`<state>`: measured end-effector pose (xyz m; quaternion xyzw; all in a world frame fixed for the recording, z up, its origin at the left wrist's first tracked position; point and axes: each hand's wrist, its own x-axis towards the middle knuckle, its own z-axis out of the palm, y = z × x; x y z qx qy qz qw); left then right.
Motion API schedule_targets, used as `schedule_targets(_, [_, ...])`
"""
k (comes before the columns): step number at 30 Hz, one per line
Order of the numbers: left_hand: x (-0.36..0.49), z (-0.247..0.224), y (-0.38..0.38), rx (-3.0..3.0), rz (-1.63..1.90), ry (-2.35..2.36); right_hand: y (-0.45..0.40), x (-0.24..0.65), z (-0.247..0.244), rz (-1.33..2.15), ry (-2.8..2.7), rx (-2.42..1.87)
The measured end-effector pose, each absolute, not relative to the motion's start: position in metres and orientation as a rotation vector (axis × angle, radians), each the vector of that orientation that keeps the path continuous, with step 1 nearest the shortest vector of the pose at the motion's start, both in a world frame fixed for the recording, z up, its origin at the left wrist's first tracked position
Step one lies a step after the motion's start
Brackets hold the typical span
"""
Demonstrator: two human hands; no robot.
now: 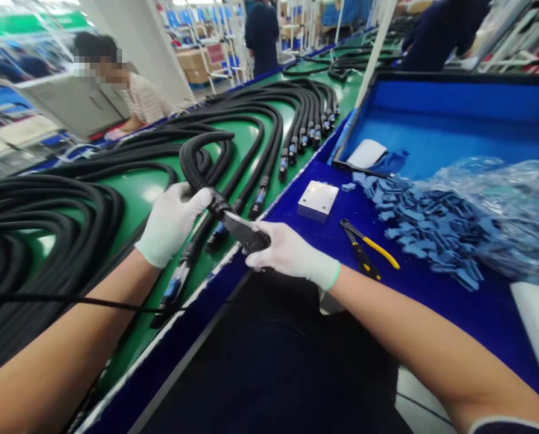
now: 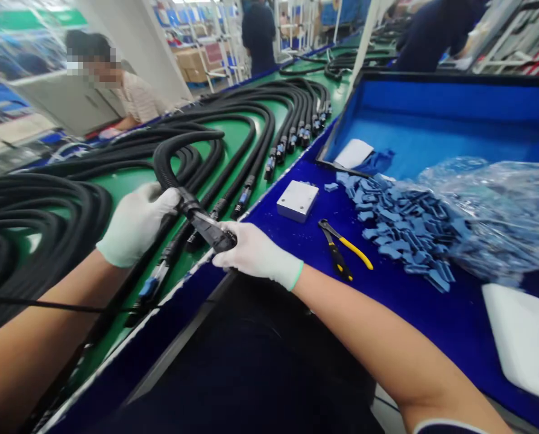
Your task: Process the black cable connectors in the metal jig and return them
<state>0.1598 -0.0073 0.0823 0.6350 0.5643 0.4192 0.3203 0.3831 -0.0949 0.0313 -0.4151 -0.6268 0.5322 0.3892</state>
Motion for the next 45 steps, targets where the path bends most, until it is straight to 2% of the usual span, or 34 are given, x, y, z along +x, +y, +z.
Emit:
schedule_targets(2, [0.171,0.078,-0.012,1.996,1.017,1.283,-0.101,0.408,0.039,1.334,-1.661,-1.075])
schedule_targets(6, [0.196,0.061,-0.017,2.565,0.628,0.708,-0.116,0.441,0.056,1.294,-1.878,-1.133])
schedule_targets(10, [0.225,0.037,-0.018,2.668,0.55,0.638,-0.13,0.469,0.058,1.208,-1.813,-1.394])
schedule_targets(15, [0.244,0.028,-0.019,2.458,0.564,0.867,-0.149,0.514,0.032,0.3,-1.708,-2.265])
schedule_targets(18, [0.25,0.035,-0.019,2.289,0.461,0.925,-0.161,0.519,0.007,-0.022,-1.887,-2.507])
schedule_targets(24, [0.264,0.054,-0.012,2.123,0.503,0.96,-0.161,0.515,-0.014,-0.067,-1.803,-2.432])
schedule_targets(29, [0.274,0.066,-0.009,1.87,0.468,0.935,-0.155,0.521,-0.002,0.398,-1.454,-2.12])
schedule_targets(31, [0.277,0.068,-0.01,1.804,0.469,0.887,-0.154,0.512,0.002,0.473,-1.456,-1.978])
schedule_targets(37, [0.286,0.071,-0.012,1.794,0.531,0.836,-0.149,0.472,0.015,0.455,-1.54,-1.741])
schedule_targets(45, [0.285,0.077,-0.012,1.773,0.535,0.784,-0.14,0.465,0.021,0.349,-1.764,-1.432])
